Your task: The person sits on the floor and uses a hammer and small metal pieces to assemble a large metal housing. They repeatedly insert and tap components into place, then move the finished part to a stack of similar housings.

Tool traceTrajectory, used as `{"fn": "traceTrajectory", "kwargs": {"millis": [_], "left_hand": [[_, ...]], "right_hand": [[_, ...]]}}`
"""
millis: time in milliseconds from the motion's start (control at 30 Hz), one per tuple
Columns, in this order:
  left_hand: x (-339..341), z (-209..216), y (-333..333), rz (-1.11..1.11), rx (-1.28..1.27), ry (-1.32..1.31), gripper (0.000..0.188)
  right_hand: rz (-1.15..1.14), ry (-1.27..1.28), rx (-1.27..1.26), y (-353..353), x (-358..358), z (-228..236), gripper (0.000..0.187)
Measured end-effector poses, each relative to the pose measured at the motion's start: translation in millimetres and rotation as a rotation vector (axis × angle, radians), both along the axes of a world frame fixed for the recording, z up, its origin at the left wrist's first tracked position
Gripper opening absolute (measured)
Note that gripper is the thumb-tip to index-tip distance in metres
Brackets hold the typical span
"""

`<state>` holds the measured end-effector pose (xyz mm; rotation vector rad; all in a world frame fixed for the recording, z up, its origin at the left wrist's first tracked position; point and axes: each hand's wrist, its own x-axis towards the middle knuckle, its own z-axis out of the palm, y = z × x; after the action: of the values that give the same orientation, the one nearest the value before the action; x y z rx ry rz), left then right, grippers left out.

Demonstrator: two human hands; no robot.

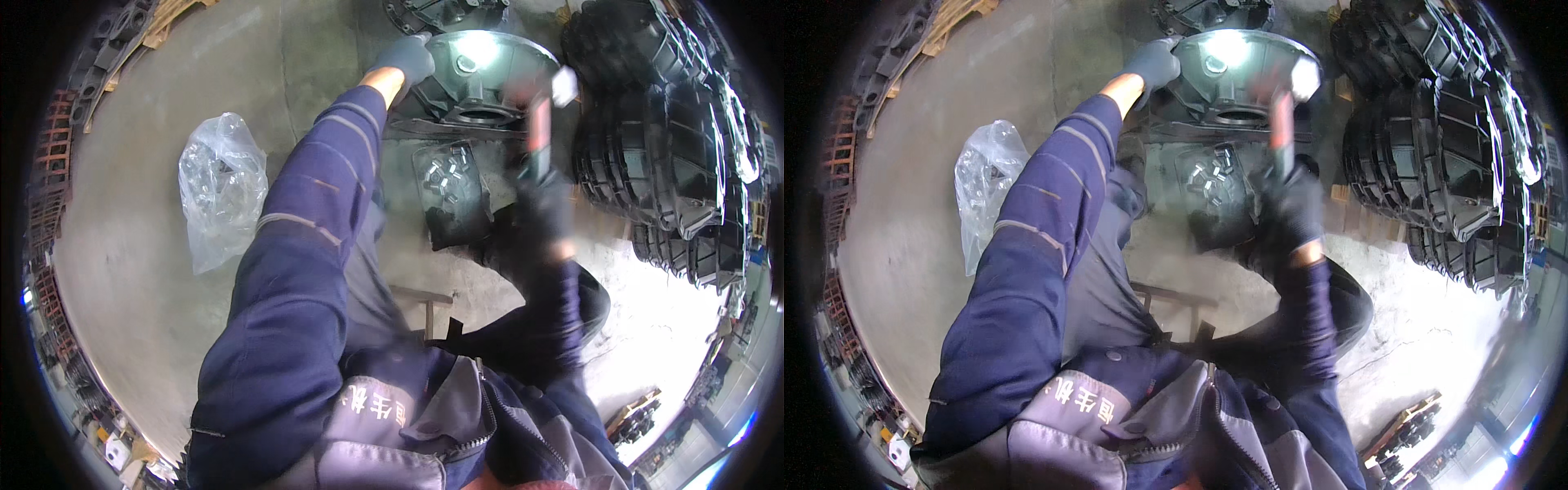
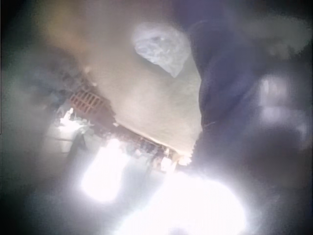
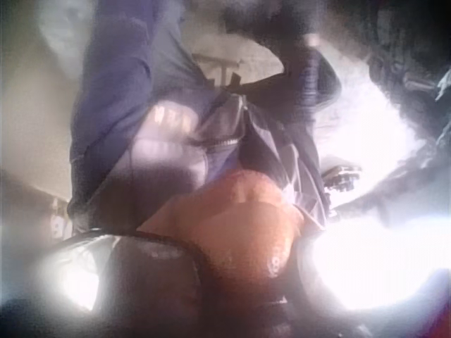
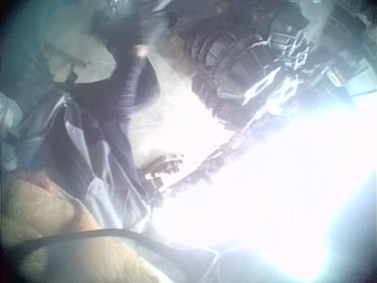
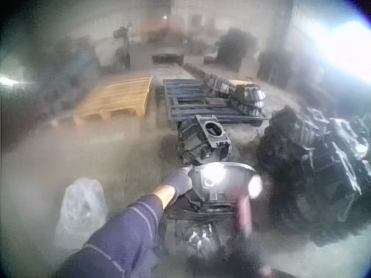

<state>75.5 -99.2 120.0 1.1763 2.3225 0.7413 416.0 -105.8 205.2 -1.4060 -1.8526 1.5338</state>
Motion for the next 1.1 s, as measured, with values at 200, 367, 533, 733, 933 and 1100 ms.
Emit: {"fn": "traceTrajectory", "kwargs": {"millis": [200, 367, 533, 733, 933, 1100], "left_hand": [[-1.4, -1.2, 4.5, -0.051, -0.079, 0.028, 0.066], [-6.0, -1.7, 5.9, 0.019, 0.001, -0.076, 0.061], [-9.5, -5.6, 10.6, -0.116, -0.065, -0.119, 0.061], [2.3, -1.0, 5.7, -0.044, -0.071, -0.039, 0.071], [-5.8, -7.8, 6.6, -0.066, -0.039, 0.021, 0.064], [-33.3, -43.8, 24.5, -0.08, 0.116, 0.254, 0.041]], "right_hand": [[-0.063, 0.278, 0.588, 65.6, -64.7, 151.2, 0.011], [0.268, -0.576, 0.544, 53.7, -85.0, 13.0, 0.024], [0.188, -0.42, 0.213, 30.5, -23.3, -64.6, 0.039], [-0.088, -0.268, -0.286, -51.8, 29.0, -172.4, 0.027], [-0.049, -0.517, -0.238, -72.7, 45.1, -261.8, 0.036], [-0.168, -0.61, 0.254, -45.7, 4.4, -214.6, 0.044]]}}
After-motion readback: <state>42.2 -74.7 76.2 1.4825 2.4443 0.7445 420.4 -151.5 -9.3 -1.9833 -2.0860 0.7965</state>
